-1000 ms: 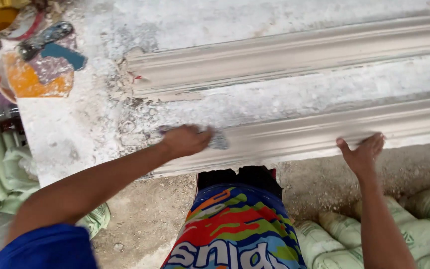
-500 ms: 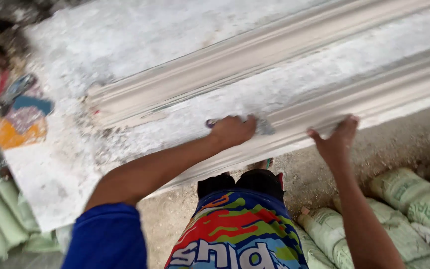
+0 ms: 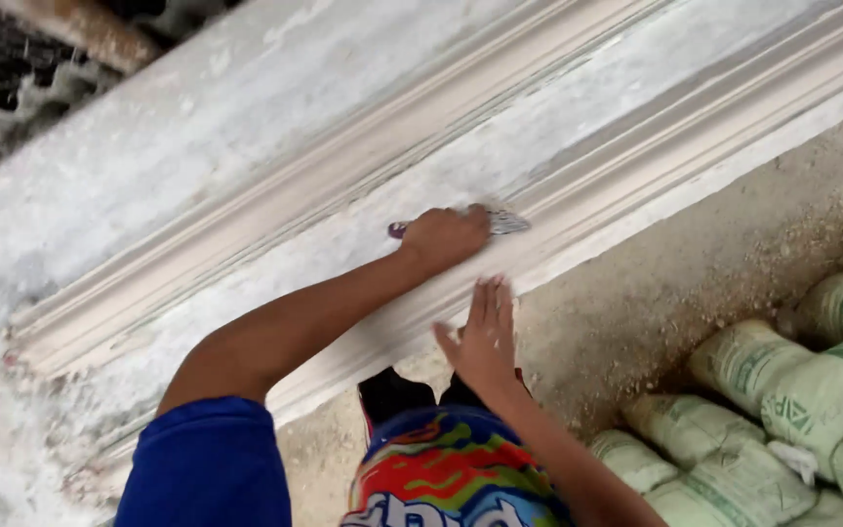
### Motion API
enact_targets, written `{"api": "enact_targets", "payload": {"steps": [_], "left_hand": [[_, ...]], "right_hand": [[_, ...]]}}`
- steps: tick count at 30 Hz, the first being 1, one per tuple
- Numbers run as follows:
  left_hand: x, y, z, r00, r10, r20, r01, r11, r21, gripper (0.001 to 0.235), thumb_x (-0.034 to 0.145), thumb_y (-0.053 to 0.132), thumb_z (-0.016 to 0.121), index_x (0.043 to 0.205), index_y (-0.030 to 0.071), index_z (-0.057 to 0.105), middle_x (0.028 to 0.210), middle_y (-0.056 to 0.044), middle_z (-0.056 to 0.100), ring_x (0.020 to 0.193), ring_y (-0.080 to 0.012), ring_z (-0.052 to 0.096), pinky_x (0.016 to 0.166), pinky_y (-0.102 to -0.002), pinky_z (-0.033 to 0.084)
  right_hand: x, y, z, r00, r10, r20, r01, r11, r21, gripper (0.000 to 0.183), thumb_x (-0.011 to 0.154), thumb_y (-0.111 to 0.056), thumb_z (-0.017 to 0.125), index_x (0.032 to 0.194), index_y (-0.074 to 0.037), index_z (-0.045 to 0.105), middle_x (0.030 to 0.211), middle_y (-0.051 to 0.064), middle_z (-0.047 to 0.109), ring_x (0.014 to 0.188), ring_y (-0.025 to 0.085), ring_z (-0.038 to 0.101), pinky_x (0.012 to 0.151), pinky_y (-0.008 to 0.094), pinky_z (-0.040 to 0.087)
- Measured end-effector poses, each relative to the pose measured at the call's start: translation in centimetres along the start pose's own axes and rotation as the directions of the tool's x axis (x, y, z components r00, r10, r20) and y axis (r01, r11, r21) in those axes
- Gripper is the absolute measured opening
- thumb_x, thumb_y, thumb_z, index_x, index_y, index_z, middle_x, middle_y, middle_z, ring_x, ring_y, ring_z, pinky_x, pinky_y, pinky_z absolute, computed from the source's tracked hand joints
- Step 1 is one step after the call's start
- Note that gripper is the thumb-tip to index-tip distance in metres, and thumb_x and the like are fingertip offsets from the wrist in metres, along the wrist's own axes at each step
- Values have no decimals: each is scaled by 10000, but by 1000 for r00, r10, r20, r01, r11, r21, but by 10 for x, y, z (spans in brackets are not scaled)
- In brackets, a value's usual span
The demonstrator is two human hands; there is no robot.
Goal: Cleaning excess plaster or gypsum from decorative moldings using a small scraper to refine the edges and surfaces.
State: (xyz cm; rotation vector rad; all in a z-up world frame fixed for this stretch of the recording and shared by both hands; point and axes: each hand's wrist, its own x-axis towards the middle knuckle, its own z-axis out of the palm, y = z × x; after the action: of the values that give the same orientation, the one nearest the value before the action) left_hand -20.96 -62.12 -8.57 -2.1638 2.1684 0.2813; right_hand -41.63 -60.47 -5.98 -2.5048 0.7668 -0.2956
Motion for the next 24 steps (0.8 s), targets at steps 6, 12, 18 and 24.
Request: {"api": "enact_targets", "payload": {"steps": [6, 12, 18, 24], "left_hand": [[15, -6, -81, 991, 10, 134, 1, 997, -83, 311, 999, 90, 510, 1301, 66, 583, 1398, -180, 556, 894, -459, 737, 750, -604, 588], [32, 10, -61, 991, -33, 133, 36, 999, -20, 421, 972, 138, 573, 1390, 96, 555, 1447, -169, 507, 917, -417, 733, 733, -550, 616], [149, 10, -49, 998, 24, 59, -27, 998, 49, 444, 978, 58, 551, 1420, 84, 524, 1405, -139, 556, 895, -362, 746, 705, -499, 613], [121, 16, -86, 975, 32, 219, -27, 999, -26, 409, 953, 24, 561, 1362, 32, 557, 1416, -155, 538, 859, -373, 733, 703, -515, 619]], "right_hand": [[66, 162, -57, 958, -188, -218, 174, 981, -82, 813, 865, -410, 784, 1454, 59, 477, 1363, 272, 563, 1311, 456, 534, 1136, 559, 404], [174, 259, -112, 986, 161, 41, -149, 968, -200, 1217, 812, -599, 740, 1541, 223, 218, 1586, 459, 172, 1492, 605, 142, 1248, 614, 140], [167, 241, -132, 933, 335, 134, -315, 937, -147, 1248, 811, -710, 691, 1610, 86, 156, 1670, 313, 117, 1561, 462, 112, 1268, 564, 131], [158, 255, -112, 977, 210, -22, -211, 973, -93, 1231, 807, -757, 654, 1572, 126, 266, 1608, 392, 232, 1513, 548, 170, 1195, 659, 228]]}}
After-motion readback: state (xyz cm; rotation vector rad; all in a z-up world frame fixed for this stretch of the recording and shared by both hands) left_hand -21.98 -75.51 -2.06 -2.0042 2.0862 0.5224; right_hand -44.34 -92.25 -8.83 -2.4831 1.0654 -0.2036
